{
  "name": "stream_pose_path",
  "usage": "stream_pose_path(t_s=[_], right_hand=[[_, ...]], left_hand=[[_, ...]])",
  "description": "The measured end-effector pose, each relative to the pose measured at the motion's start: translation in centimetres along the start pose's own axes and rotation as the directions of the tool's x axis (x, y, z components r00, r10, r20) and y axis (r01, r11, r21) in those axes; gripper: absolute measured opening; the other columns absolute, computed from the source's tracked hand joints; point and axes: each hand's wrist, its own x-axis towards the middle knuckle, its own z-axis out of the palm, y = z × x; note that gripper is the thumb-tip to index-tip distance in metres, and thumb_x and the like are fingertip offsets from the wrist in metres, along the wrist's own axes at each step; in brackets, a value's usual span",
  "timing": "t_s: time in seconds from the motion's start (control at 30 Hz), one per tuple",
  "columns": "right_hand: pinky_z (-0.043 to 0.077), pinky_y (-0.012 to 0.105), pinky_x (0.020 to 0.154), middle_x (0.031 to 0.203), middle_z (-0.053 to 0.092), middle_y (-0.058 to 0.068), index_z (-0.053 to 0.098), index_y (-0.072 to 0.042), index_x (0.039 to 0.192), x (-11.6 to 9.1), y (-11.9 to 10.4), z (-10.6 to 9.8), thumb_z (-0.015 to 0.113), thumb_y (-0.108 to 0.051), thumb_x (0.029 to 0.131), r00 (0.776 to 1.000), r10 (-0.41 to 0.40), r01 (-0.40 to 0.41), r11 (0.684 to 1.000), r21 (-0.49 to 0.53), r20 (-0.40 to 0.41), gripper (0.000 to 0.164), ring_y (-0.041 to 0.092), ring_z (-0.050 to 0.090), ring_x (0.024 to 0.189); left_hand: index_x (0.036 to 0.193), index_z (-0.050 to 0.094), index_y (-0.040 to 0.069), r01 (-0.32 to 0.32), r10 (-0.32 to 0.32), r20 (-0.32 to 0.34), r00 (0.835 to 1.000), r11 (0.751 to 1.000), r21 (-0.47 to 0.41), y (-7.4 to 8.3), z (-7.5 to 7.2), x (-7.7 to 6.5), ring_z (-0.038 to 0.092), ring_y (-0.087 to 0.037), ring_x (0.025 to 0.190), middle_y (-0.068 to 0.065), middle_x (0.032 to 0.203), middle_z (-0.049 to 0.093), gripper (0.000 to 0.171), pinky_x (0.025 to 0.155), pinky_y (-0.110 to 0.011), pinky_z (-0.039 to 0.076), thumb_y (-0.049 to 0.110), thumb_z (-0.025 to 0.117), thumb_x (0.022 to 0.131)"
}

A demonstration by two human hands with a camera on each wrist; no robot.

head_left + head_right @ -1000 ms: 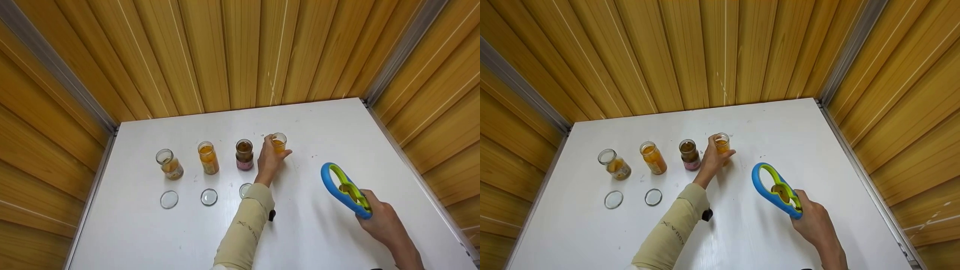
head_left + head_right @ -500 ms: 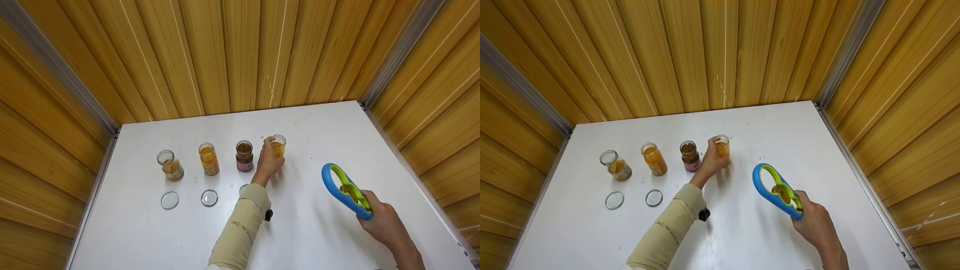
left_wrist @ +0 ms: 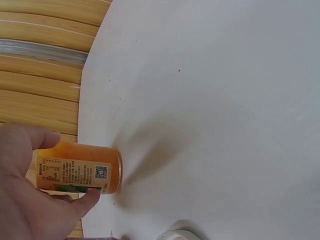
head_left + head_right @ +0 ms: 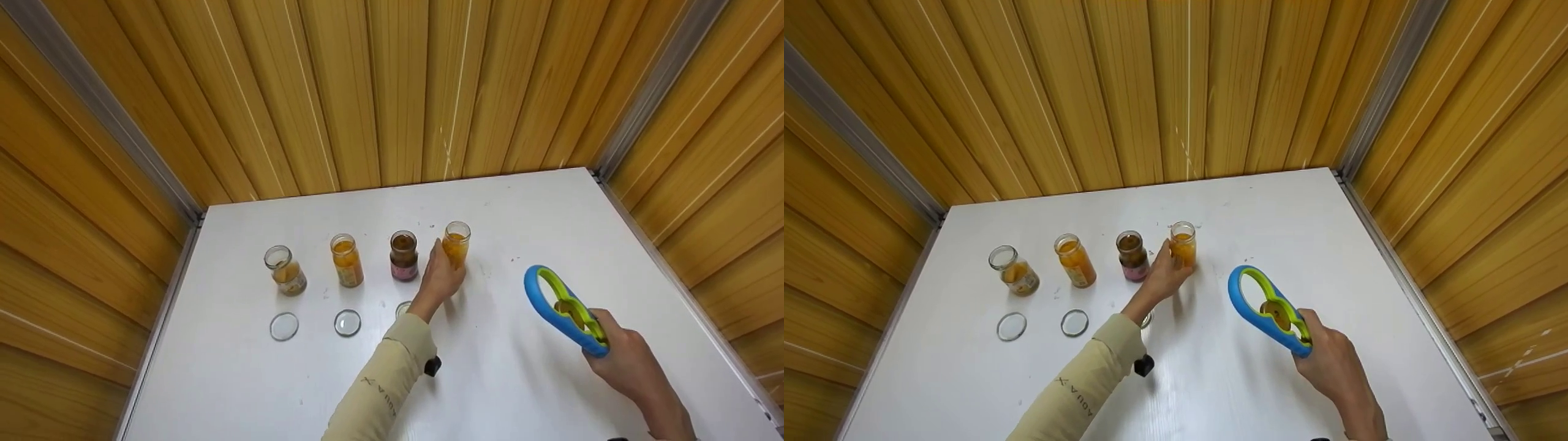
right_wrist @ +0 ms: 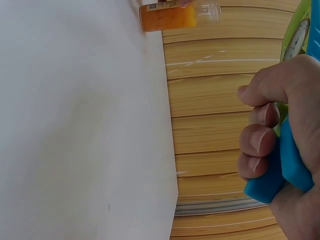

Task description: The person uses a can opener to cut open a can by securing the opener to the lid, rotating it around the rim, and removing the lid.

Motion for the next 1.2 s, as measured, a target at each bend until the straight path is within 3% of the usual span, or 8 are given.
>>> stream_pose_path(t_s=[0.23,0.47,0.63,0.9,1.2], right_hand=[[0.058,0.042,0.061,0.089,0.069,0.016,0.052,0.001,0.126,0.3,-0.4,0.3,0.081,0.009,0.076,0.999,-0.036,0.036,0.999,-0.003,-0.013,0.059,0.022,0.060,0.067],[0.056,0.038,0.057,0.086,0.068,0.014,0.052,0.002,0.126,0.6,-0.6,0.6,0.081,0.011,0.073,0.996,-0.078,0.078,0.997,-0.011,-0.031,0.061,0.020,0.059,0.065],[0.057,0.041,0.060,0.087,0.069,0.014,0.052,0.001,0.127,0.9,-1.1,0.7,0.081,0.009,0.076,0.998,-0.068,0.068,0.998,-0.012,-0.013,0.060,0.020,0.059,0.066],[0.058,0.044,0.061,0.087,0.069,0.014,0.052,0.001,0.128,1.1,-1.6,0.7,0.082,0.008,0.076,0.998,-0.070,0.070,0.997,-0.019,-0.001,0.060,0.021,0.059,0.066],[0.054,0.037,0.058,0.084,0.067,0.010,0.052,0.001,0.126,1.5,-2.0,0.9,0.082,0.009,0.076,0.994,-0.107,0.107,0.994,-0.015,-0.014,0.059,0.018,0.056,0.064]], left_hand=[[0.161,0.019,-0.003,-0.021,0.023,0.051,0.998,0.999,-0.029,-0.3,-0.9,-1.7,0.032,-0.031,0.150,-0.022,0.164,0.030,0.083,0.123,-0.041,0.025,0.013,0.068,0.097],[0.162,0.021,-0.001,-0.045,0.042,0.128,0.991,0.999,0.019,-0.5,-2.1,-3.0,0.029,-0.030,0.152,-0.020,0.165,0.029,0.080,0.124,-0.041,0.023,0.017,0.067,0.099],[0.161,0.026,0.000,-0.085,0.080,0.144,0.986,0.996,0.030,-0.7,-2.7,-3.8,0.035,-0.030,0.149,-0.019,0.161,0.037,0.076,0.122,-0.041,0.028,0.018,0.068,0.100],[0.159,0.032,0.001,-0.096,0.104,0.169,0.980,0.994,-0.056,-1.0,-3.6,-5.1,0.050,-0.033,0.137,-0.018,0.151,0.047,0.074,0.112,-0.044,0.043,0.019,0.070,0.099],[0.161,0.030,0.006,-0.075,0.096,0.192,0.977,0.990,-0.115,-1.0,-4.7,-6.4,0.052,-0.031,0.136,-0.014,0.157,0.043,0.074,0.108,-0.045,0.047,0.024,0.068,0.100]])
